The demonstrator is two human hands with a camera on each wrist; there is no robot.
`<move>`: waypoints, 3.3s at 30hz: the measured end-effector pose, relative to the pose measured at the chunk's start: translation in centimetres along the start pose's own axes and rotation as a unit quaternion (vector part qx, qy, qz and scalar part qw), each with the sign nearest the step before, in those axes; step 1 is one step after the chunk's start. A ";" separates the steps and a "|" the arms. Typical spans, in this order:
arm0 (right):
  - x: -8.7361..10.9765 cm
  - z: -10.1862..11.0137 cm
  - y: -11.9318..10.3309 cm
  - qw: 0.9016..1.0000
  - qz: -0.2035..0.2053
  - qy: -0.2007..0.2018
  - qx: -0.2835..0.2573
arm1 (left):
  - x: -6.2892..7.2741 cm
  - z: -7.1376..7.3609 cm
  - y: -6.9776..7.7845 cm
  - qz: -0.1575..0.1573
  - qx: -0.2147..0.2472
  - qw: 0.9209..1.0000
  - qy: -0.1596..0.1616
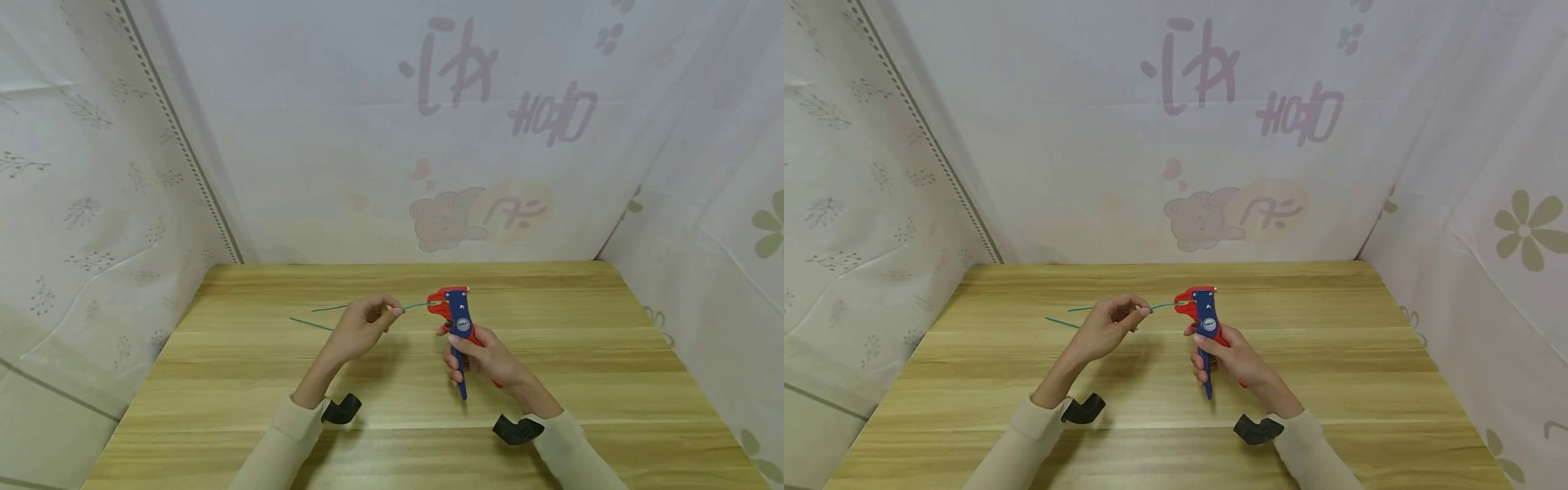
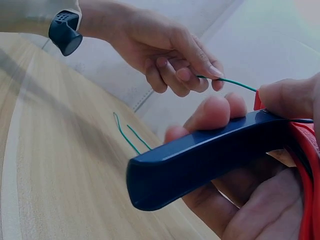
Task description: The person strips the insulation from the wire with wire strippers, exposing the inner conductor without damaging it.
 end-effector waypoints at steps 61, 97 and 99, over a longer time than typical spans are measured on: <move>-0.4 0.2 1.1 0.998 -0.017 0.052 0.002 | 0.1 0.1 -0.8 0.019 -0.018 1.000 0.005; 0.2 1.4 -0.1 0.998 0.005 0.051 0.031 | 0.5 0.1 -1.2 0.016 -0.020 1.000 -0.010; 0.2 1.5 -0.1 0.998 0.005 0.051 0.032 | 0.7 0.1 -1.4 0.020 -0.020 1.000 -0.011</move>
Point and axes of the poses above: each hand's wrist, its own x-axis away from the middle knuckle, its own z-axis out of the back of the hand, y = z × x, the point moved 10 cm from there along -x, towards the middle knuckle, and after that the axes turned 12 degrees about -z, right-handed, at the moved point
